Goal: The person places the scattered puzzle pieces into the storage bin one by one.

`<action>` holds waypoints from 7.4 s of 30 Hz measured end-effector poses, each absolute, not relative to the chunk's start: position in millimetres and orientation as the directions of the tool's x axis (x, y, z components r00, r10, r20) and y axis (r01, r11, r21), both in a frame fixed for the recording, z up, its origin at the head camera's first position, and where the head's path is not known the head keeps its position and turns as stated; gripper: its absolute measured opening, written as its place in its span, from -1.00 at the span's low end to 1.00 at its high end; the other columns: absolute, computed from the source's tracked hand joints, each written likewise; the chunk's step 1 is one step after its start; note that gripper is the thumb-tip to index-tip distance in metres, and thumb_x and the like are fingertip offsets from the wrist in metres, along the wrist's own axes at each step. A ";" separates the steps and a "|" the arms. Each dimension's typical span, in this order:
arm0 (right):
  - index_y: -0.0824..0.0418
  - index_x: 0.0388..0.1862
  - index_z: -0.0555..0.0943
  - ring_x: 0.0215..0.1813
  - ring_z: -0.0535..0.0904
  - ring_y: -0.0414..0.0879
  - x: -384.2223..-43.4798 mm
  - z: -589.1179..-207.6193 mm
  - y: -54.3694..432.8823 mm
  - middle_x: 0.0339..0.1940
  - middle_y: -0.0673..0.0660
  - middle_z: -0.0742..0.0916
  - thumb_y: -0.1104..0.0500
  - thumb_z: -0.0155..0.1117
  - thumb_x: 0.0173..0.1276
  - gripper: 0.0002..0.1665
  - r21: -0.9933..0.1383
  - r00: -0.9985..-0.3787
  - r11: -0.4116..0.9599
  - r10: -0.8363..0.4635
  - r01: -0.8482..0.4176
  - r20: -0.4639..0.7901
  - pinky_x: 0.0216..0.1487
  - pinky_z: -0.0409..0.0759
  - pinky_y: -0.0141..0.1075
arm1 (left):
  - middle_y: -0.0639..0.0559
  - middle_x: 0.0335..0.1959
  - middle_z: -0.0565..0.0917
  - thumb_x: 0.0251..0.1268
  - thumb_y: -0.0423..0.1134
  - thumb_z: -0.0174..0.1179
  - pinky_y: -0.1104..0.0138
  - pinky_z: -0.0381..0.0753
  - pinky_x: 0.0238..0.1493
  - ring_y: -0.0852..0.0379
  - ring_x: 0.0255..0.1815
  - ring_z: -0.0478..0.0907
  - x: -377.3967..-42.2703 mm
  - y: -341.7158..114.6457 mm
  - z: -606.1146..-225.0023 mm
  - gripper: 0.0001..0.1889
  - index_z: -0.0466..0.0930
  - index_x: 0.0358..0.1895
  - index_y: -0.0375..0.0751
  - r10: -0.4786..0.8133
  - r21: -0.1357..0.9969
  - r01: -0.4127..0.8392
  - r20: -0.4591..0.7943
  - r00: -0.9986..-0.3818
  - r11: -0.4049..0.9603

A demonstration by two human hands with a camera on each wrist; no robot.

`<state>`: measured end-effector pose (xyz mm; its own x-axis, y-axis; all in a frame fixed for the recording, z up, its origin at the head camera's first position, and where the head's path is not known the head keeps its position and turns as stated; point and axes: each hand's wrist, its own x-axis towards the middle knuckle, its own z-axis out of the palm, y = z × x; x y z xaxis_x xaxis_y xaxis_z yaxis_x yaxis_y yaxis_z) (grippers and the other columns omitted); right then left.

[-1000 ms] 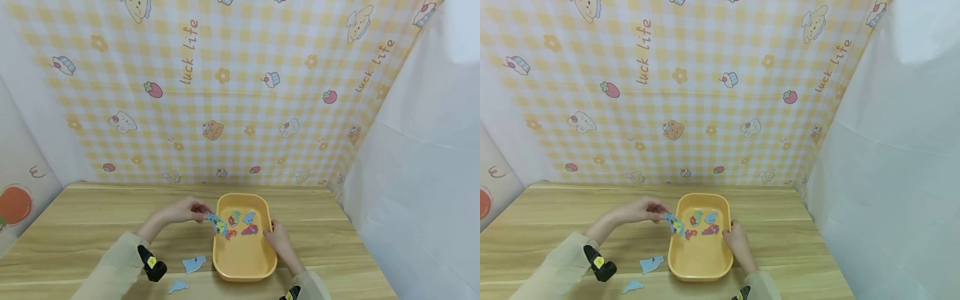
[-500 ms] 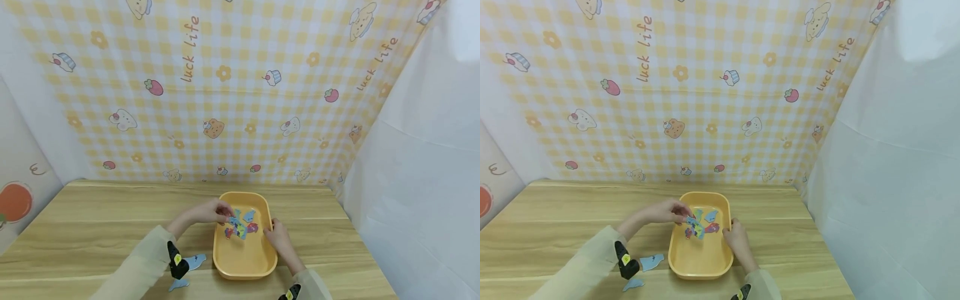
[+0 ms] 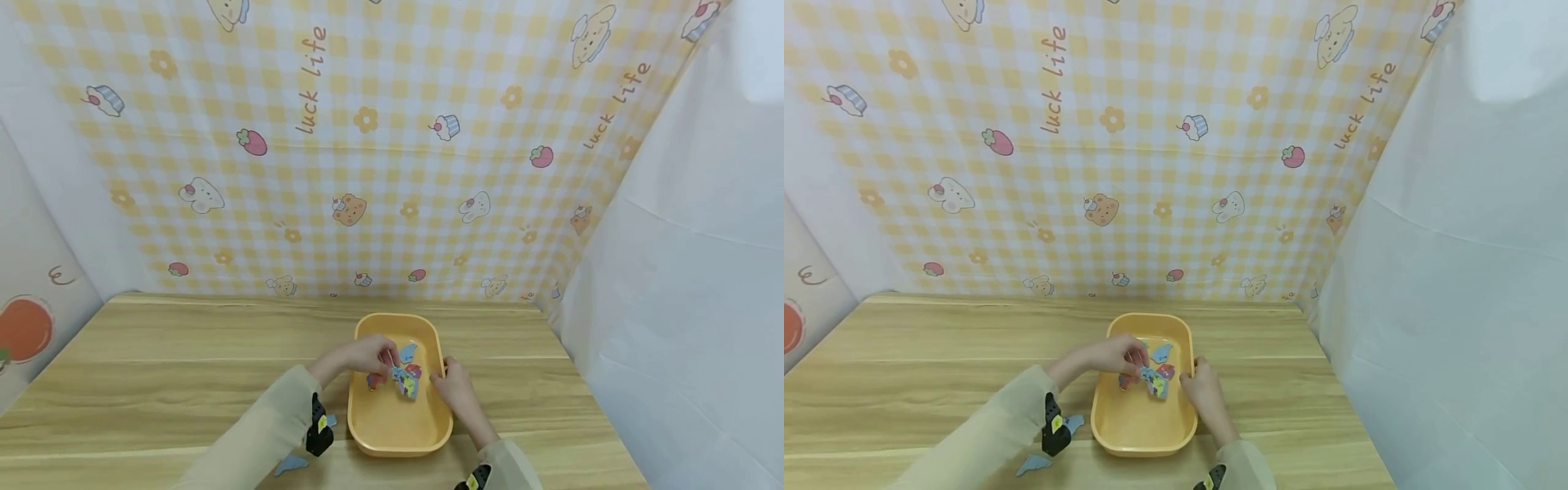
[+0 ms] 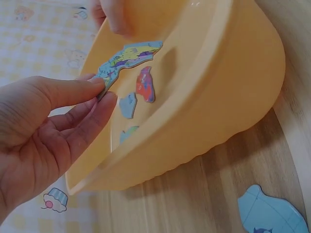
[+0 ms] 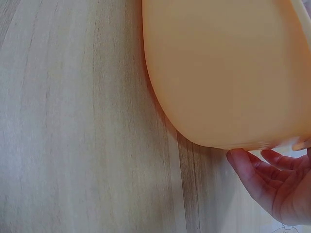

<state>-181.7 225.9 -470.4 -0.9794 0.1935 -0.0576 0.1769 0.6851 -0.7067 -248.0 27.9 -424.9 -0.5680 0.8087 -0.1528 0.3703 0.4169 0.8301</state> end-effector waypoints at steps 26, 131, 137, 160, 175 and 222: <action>0.52 -0.12 0.45 -0.34 0.58 0.03 -181.1 -470.3 225.8 -0.31 0.35 0.63 0.31 0.12 0.16 -0.66 -0.719 -0.979 0.673 0.197 0.174 -0.053 -0.34 0.61 -0.22 | 0.05 -0.68 0.49 0.00 -0.53 0.19 0.44 0.49 -0.61 0.23 -0.70 0.43 -243.3 48.9 -434.3 -0.86 0.45 -0.50 -0.27 0.668 0.662 0.310 -0.391 -0.633 0.682; 0.51 -0.15 0.45 -0.39 0.57 -0.01 -179.9 -472.0 224.9 -0.36 0.32 0.63 0.31 0.11 0.15 -0.68 -0.727 -0.980 0.668 0.197 0.160 -0.034 -0.40 0.59 -0.24 | -0.28 -0.26 0.58 0.26 -0.31 0.06 0.15 0.61 -0.10 0.02 -0.24 0.61 -254.5 -53.2 -440.5 -0.68 0.40 -0.04 -0.53 0.577 0.939 0.088 -0.129 -0.807 0.333; 0.51 -0.14 0.45 -0.38 0.57 0.00 -179.8 -472.1 224.4 -0.35 0.33 0.63 0.32 0.11 0.15 -0.67 -0.728 -0.981 0.667 0.193 0.155 -0.032 -0.40 0.58 -0.23 | -0.39 -0.26 0.58 0.24 -0.36 0.06 0.17 0.62 -0.16 -0.08 -0.25 0.60 -249.6 -67.0 -443.5 -0.68 0.38 -0.06 -0.60 0.608 0.915 0.143 -0.127 -0.784 0.376; 0.50 -0.14 0.45 -0.40 0.55 -0.02 -181.3 -471.7 224.5 -0.36 0.31 0.62 0.31 0.10 0.16 -0.69 -0.728 -0.980 0.667 0.197 0.159 -0.033 -0.41 0.57 -0.25 | -0.10 -0.35 0.55 0.12 -0.43 0.12 0.34 0.58 -0.36 0.09 -0.34 0.52 -230.6 -89.6 -447.5 -0.70 0.37 -0.09 -0.53 0.698 0.864 0.223 -0.186 -0.691 0.451; 0.51 -0.13 0.46 -0.35 0.58 0.02 -179.9 -473.2 225.5 -0.32 0.34 0.64 0.29 0.11 0.15 -0.66 -0.719 -0.980 0.677 0.197 0.158 -0.030 -0.37 0.59 -0.22 | -0.04 -0.45 0.52 -0.04 -0.48 0.20 0.47 0.44 -0.42 0.20 -0.42 0.43 -213.9 -82.3 -446.2 -0.75 0.45 -0.23 -0.40 0.720 0.801 0.304 -0.213 -0.661 0.516; 0.51 -0.08 0.45 -0.39 0.56 -0.04 -179.3 -473.9 225.4 -0.35 0.30 0.63 0.30 0.10 0.19 -0.65 -0.734 -0.979 0.656 0.197 0.175 -0.057 -0.39 0.59 -0.25 | 0.02 -0.43 0.42 -0.33 -0.42 0.45 0.44 0.32 -0.42 0.16 -0.40 0.31 -199.7 -69.3 -457.9 -0.56 0.42 -0.30 -0.22 0.696 0.678 0.392 -0.250 -0.673 0.622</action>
<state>-179.3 225.4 -473.9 -0.9788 0.1968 -0.0569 0.1746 0.6562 -0.7341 -199.7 -69.3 -457.9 -0.6732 0.6959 -0.2503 0.3915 0.6225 0.6776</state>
